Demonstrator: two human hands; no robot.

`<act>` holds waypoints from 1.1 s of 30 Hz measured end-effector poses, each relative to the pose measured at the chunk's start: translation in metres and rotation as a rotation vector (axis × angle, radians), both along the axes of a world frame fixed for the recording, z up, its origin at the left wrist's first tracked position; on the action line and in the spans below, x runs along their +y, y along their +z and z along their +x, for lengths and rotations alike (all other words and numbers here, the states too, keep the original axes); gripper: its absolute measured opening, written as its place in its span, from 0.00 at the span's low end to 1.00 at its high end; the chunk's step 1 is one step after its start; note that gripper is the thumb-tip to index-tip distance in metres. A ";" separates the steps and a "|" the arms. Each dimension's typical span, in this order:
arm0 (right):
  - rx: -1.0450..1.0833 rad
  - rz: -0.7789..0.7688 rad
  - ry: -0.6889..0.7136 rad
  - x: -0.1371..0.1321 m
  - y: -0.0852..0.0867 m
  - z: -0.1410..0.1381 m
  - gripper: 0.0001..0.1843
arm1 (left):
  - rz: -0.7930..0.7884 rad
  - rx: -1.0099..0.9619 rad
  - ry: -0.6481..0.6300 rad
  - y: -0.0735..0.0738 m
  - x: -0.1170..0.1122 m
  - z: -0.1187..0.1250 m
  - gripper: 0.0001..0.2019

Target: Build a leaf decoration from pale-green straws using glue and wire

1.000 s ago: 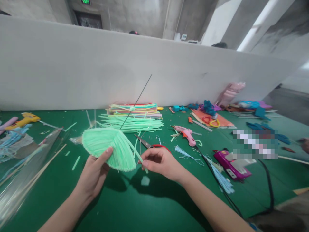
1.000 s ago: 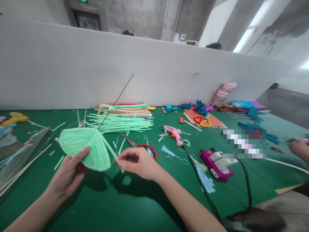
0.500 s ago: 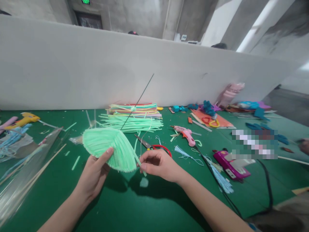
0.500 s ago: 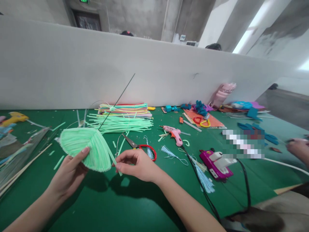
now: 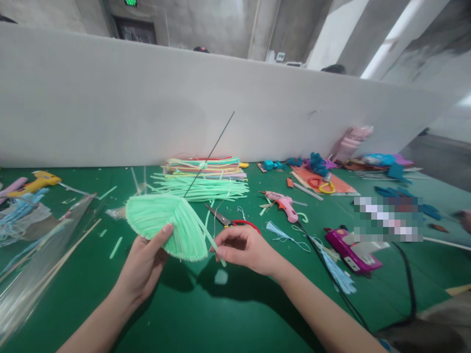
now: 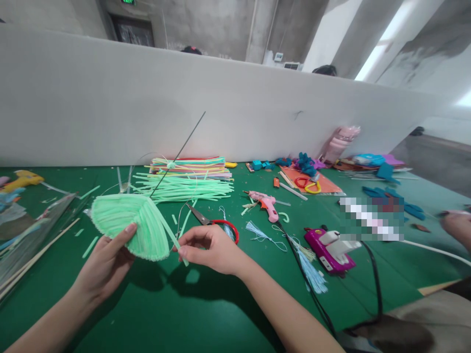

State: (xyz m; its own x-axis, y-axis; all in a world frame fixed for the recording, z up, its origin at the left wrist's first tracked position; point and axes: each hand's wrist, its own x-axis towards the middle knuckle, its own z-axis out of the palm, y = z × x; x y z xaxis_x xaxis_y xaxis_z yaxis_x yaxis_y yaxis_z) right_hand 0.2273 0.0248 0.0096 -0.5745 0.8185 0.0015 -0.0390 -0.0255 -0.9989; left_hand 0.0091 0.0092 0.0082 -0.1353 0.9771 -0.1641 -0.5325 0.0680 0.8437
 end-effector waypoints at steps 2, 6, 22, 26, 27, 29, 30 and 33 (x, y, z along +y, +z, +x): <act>0.007 0.002 0.010 0.000 0.000 0.000 0.11 | 0.005 -0.004 -0.006 0.000 0.000 0.000 0.27; 0.010 0.012 0.030 -0.001 0.000 -0.001 0.10 | 0.011 -0.007 -0.009 0.000 -0.001 0.000 0.25; 0.019 -0.018 0.064 -0.006 0.003 -0.006 0.10 | 0.014 0.001 -0.006 -0.001 -0.001 0.000 0.27; 0.006 0.004 0.070 -0.006 0.002 -0.006 0.09 | 0.027 -0.003 -0.004 -0.002 0.000 0.000 0.28; 0.002 0.007 0.069 -0.006 0.002 -0.006 0.09 | 0.028 -0.002 -0.004 -0.002 0.000 0.000 0.28; -0.004 0.004 0.066 -0.006 0.001 -0.006 0.09 | 0.029 0.003 -0.007 -0.001 0.000 0.000 0.28; -0.004 0.000 0.065 -0.006 0.001 -0.007 0.09 | 0.031 0.006 -0.008 0.000 0.000 0.000 0.28; -0.002 -0.022 0.063 -0.006 0.001 -0.007 0.09 | 0.041 0.025 -0.001 0.000 -0.001 0.000 0.28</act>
